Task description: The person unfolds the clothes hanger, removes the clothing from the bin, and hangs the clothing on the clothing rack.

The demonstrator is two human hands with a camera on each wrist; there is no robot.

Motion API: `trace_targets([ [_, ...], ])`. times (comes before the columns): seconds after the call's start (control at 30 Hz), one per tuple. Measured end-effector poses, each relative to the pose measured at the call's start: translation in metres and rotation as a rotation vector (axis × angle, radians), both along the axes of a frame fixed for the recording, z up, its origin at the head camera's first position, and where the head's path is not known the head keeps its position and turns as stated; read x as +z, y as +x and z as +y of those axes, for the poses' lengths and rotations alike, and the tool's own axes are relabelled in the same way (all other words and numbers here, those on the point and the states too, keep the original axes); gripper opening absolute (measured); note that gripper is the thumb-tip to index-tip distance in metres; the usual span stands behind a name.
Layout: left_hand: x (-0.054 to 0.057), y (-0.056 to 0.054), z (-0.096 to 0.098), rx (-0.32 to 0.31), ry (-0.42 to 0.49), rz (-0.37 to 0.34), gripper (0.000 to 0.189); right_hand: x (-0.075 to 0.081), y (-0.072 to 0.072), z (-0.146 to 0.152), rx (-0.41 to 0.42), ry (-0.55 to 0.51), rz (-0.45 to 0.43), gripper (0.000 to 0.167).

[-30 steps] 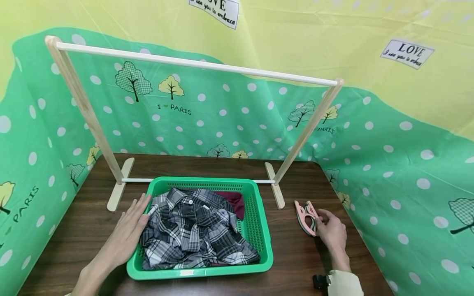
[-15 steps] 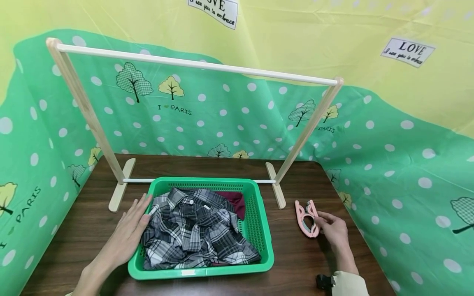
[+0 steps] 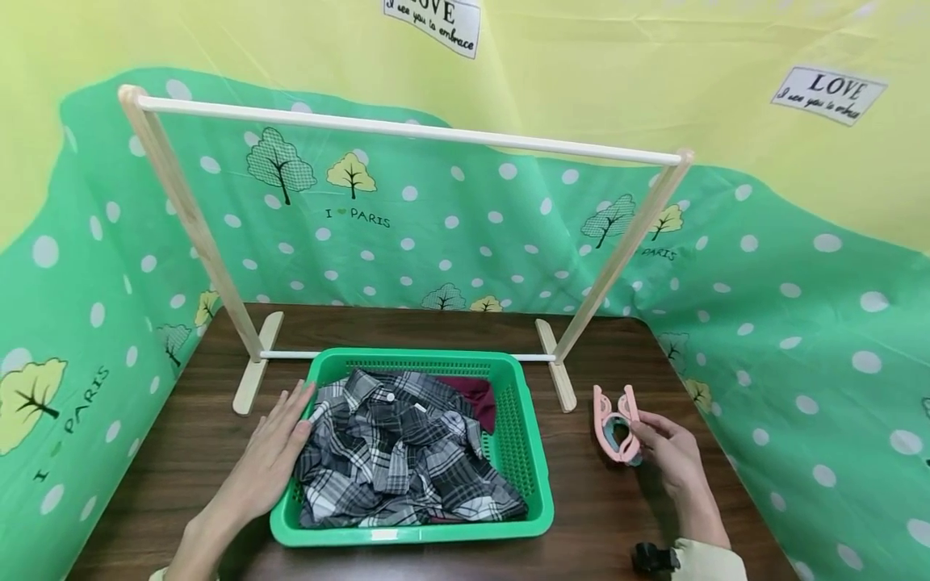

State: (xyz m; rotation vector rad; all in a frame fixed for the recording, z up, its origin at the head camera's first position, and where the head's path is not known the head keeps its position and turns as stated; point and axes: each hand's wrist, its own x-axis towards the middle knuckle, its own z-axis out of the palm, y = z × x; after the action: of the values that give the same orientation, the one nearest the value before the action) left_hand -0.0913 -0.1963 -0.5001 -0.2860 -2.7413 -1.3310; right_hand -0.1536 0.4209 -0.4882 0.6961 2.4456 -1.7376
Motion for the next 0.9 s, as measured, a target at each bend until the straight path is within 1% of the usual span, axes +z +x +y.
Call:
trace_targets([
  [0.07,0.0,0.0,0.001,0.005,-0.002,0.0,0.059,0.006,0.0,-0.004,0.014,-0.043,0.011,0.034],
  [0.17,-0.001,-0.002,0.004,0.014,-0.009,0.003,0.058,0.015,-0.001,-0.01,0.03,-0.137,0.05,0.015],
  [0.2,-0.001,-0.002,0.005,0.016,-0.011,0.003,0.058,0.018,-0.001,-0.012,0.037,-0.162,0.063,0.014],
  [0.33,-0.002,-0.002,0.006,0.024,-0.023,0.001,0.058,0.026,-0.002,-0.023,0.073,-0.257,0.124,0.027],
  [0.47,-0.002,0.0,0.004,0.041,-0.024,0.003,0.058,0.031,-0.003,-0.039,0.122,-0.336,0.173,0.029],
  [0.6,-0.004,-0.001,0.005,0.039,-0.028,-0.006,0.058,0.038,0.0,-0.054,0.147,-0.37,0.213,0.029],
  [0.67,-0.005,-0.002,0.008,0.031,-0.035,-0.011,0.058,0.043,0.003,-0.058,0.156,-0.372,0.233,0.029],
  [0.77,-0.006,-0.002,0.01,0.035,-0.042,-0.007,0.058,0.047,0.006,-0.067,0.189,-0.389,0.258,0.028],
  [0.9,-0.004,0.0,0.007,0.048,-0.045,-0.002,0.058,0.052,0.005,-0.084,0.243,-0.401,0.284,0.024],
])
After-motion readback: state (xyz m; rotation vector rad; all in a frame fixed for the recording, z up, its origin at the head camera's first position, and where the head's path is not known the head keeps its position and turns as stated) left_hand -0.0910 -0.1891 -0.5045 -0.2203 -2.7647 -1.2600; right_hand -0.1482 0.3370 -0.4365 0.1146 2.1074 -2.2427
